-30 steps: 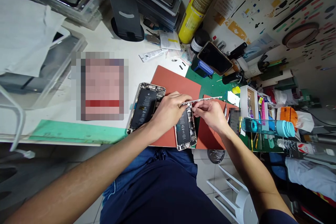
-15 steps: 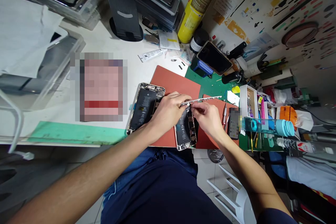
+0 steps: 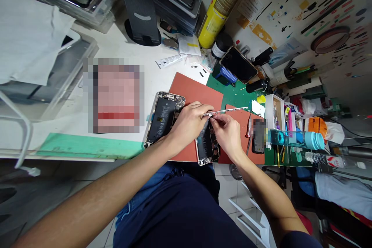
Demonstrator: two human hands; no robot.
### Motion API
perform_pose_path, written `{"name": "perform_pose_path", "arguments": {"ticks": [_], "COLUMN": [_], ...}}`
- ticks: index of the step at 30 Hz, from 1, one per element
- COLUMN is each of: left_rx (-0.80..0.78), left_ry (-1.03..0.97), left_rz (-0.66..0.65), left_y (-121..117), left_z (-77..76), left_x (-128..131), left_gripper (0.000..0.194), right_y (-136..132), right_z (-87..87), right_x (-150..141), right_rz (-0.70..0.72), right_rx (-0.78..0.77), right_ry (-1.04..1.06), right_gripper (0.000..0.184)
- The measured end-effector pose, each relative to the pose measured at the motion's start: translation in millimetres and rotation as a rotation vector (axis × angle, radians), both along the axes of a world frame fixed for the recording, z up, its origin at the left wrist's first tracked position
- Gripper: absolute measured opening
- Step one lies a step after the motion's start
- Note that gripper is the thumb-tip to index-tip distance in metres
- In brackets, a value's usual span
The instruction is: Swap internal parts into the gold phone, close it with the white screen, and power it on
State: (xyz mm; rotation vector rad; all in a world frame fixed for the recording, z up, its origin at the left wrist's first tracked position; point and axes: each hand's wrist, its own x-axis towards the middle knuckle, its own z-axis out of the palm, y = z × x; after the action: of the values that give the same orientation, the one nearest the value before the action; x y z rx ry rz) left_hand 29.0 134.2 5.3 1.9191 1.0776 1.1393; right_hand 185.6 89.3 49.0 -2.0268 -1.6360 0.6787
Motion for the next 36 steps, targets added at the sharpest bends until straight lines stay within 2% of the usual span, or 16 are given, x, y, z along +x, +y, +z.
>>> {"name": "perform_pose_path", "arguments": {"ticks": [10, 24, 31, 36], "left_rx": [-0.009, -0.012, -0.006, -0.009], "left_ry": [0.0, -0.026, -0.012, -0.003], "left_rz": [-0.005, -0.008, -0.006, -0.008], "left_y": [1, 0, 0, 0], "left_z": [-0.6, -1.4, -2.2, -2.1], "left_x": [1, 0, 0, 0], "left_gripper": [0.024, 0.025, 0.024, 0.023], "right_y": [5, 8, 13, 12], "right_z": [-0.4, -2.2, -3.7, -4.6], "right_x": [4, 17, 21, 21], "right_rz": [-0.033, -0.035, -0.02, -0.036], "right_rx": [-0.002, -0.084, -0.13, -0.125], "right_ry": [0.021, 0.242, 0.281, 0.302], "right_gripper": [0.02, 0.013, 0.032, 0.034]}}
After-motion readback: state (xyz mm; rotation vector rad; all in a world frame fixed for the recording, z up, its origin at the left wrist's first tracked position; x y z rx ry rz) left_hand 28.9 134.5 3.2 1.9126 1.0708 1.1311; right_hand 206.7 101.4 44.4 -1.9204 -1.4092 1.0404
